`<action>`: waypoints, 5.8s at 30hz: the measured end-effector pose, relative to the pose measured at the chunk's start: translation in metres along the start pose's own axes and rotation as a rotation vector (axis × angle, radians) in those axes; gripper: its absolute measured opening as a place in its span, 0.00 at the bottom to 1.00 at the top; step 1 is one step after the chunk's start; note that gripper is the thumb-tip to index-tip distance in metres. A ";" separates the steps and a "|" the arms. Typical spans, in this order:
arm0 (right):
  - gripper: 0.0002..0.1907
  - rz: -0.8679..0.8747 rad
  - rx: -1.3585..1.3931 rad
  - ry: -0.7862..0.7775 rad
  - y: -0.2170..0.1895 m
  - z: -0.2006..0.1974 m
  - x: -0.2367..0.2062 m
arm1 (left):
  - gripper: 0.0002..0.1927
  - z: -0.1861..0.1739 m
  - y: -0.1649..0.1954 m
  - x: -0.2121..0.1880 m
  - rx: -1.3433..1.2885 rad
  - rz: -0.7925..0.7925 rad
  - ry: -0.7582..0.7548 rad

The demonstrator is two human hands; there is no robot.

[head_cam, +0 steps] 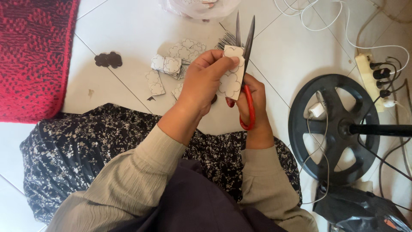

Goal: The person sits on the floor and uses red-handled scissors to cut cloud-shaped outlines from white paper. They repeatedly pick up sheets, cut along the drawn lines, and place the finished shapes on the floor.

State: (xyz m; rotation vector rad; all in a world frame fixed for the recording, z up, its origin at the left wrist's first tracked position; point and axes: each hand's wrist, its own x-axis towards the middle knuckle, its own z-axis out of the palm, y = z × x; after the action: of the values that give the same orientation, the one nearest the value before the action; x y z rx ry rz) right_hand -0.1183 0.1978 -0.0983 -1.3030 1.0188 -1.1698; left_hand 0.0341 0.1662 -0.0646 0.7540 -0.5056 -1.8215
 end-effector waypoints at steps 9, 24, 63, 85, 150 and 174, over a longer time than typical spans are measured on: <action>0.07 -0.082 -0.049 0.066 0.004 0.007 0.000 | 0.07 0.006 -0.005 0.000 0.035 0.069 -0.004; 0.05 -0.105 -0.212 0.199 0.011 0.015 0.000 | 0.11 0.005 -0.020 0.003 0.054 0.072 0.037; 0.18 -0.004 -0.193 0.137 0.017 0.005 -0.001 | 0.07 -0.019 0.005 0.011 0.092 0.073 -0.018; 0.12 0.053 -0.131 0.030 0.000 0.003 -0.005 | 0.08 -0.031 0.020 0.021 0.217 0.037 -0.045; 0.17 -0.029 -0.217 0.019 0.065 -0.003 0.039 | 0.12 -0.079 0.021 0.065 1.589 0.026 -0.262; 0.26 0.071 -0.101 -0.080 0.002 0.028 0.033 | 0.22 -0.061 0.012 0.048 0.250 0.098 0.207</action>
State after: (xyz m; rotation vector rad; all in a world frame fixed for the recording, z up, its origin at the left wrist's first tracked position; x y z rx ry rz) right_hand -0.0852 0.1695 -0.0964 -1.3707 1.0684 -1.0167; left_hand 0.0725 0.1173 -0.1128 1.0573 -0.6284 -1.5853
